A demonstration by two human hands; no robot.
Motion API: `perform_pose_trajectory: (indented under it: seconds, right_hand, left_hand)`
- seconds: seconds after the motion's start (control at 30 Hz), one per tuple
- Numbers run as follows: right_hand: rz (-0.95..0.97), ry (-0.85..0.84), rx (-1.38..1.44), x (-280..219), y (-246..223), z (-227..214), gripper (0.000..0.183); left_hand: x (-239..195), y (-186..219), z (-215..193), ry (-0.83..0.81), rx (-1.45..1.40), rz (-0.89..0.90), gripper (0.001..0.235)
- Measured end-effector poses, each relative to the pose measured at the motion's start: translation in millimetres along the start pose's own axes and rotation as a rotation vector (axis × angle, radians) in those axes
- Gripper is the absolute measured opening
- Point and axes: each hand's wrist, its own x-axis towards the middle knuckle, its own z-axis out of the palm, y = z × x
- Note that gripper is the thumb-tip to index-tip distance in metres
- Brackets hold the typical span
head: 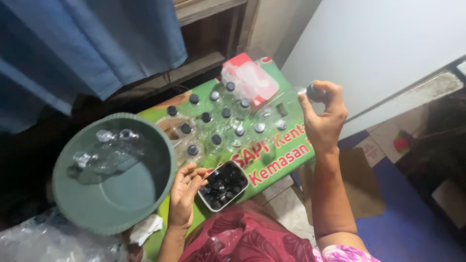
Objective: The person repeatedly picks up empty plastic bottles from a basin and a table, screws on black caps from a metal tin, and places the capped bottles on the table. The person also briefly wipes the table surface with a tissue.
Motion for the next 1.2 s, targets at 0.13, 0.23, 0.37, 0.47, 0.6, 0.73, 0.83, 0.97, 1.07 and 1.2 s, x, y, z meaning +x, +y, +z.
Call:
perform_pose_trajectory:
  seconds: [0.13,0.23,0.37,0.47,0.6,0.73,0.83,0.97,1.07,1.2]
  right_hand:
    - [-0.078,0.084,-0.187,13,43,-15,0.033]
    - [-0.096,0.082,-0.240,16,87,-16,0.031]
    - [-0.023,0.024,-0.246,11,157,-5,0.028]
    - [-0.041,-0.038,-0.248,5,208,7,0.029]
    - [0.023,-0.145,-0.233,-10,264,25,0.032]
    - [0.023,-0.213,-0.203,-23,301,43,0.033]
    - [0.021,-0.243,-0.172,-31,318,55,0.034]
    - [0.004,-0.306,-0.157,-42,329,64,0.035]
    - [0.000,-0.335,-0.162,-43,330,65,0.039]
    - [-0.027,-0.388,-0.159,-35,327,65,0.048]
  left_hand:
    - [12,-15,23,0.001,0.008,-0.026,0.040]
    - [21,-26,40,0.012,0.013,-0.059,0.038]
    - [30,-37,61,0.009,0.039,-0.038,0.036]
    - [34,-46,73,0.031,0.050,-0.028,0.036]
    - [34,-59,83,0.098,0.038,-0.029,0.036]
    - [30,-70,89,0.173,0.039,-0.001,0.037]
    - [26,-77,94,0.226,0.036,0.020,0.036]
    - [24,-85,101,0.279,0.027,0.027,0.036]
    - [25,-89,107,0.294,0.018,0.034,0.036]
    - [29,-91,115,0.296,0.025,0.040,0.036]
